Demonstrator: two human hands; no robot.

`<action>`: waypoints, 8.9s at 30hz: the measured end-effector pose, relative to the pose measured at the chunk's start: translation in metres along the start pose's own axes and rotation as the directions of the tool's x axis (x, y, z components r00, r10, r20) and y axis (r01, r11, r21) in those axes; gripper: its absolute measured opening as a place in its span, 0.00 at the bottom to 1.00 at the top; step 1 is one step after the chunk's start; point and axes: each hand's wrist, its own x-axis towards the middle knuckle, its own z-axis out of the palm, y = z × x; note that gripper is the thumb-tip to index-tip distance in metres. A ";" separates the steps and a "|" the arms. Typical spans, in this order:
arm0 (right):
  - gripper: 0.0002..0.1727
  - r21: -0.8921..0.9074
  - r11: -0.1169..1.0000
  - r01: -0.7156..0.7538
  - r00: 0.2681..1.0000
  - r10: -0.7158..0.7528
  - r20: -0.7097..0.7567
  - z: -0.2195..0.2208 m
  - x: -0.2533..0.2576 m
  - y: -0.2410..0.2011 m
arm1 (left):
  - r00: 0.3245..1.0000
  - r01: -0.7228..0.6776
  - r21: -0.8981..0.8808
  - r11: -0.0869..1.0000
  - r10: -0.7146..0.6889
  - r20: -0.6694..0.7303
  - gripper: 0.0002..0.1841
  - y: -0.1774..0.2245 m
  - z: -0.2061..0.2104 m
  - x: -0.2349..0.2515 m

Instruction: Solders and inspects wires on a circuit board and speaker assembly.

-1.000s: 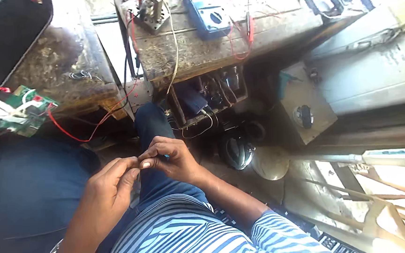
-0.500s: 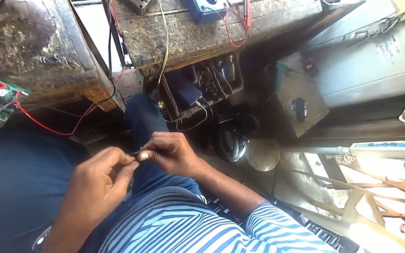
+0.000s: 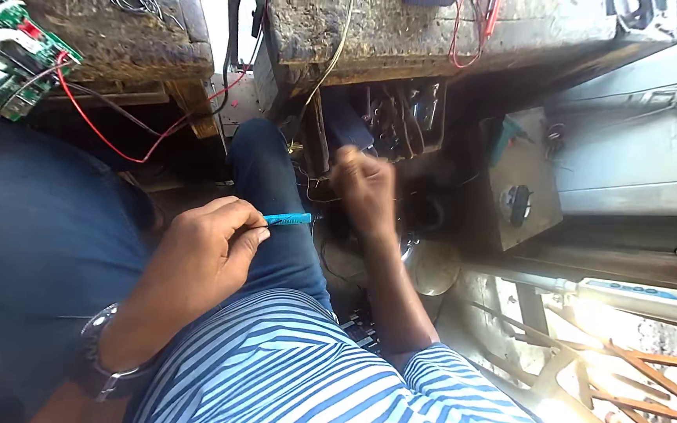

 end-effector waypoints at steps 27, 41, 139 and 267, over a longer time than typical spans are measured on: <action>0.20 -0.478 0.845 -0.238 0.958 0.285 0.027 -0.094 0.000 -0.023 | 0.957 0.056 -0.488 0.871 -0.186 -0.223 0.04 -0.015 -0.001 0.007; 0.20 0.068 0.995 -0.073 0.901 0.037 0.432 0.026 -0.066 -0.020 | 0.953 0.045 -0.606 0.794 -0.216 -0.213 0.05 -0.006 0.002 0.001; 0.28 -0.793 0.505 -0.341 0.900 0.419 -0.121 -0.123 0.028 0.015 | 0.984 0.149 -0.251 0.956 -0.168 -0.056 0.19 -0.023 0.000 0.005; 0.16 -0.205 0.979 0.011 0.908 -0.096 -0.407 -0.033 0.063 -0.026 | 0.840 -0.142 0.204 0.969 0.227 -0.492 0.09 -0.014 -0.059 0.254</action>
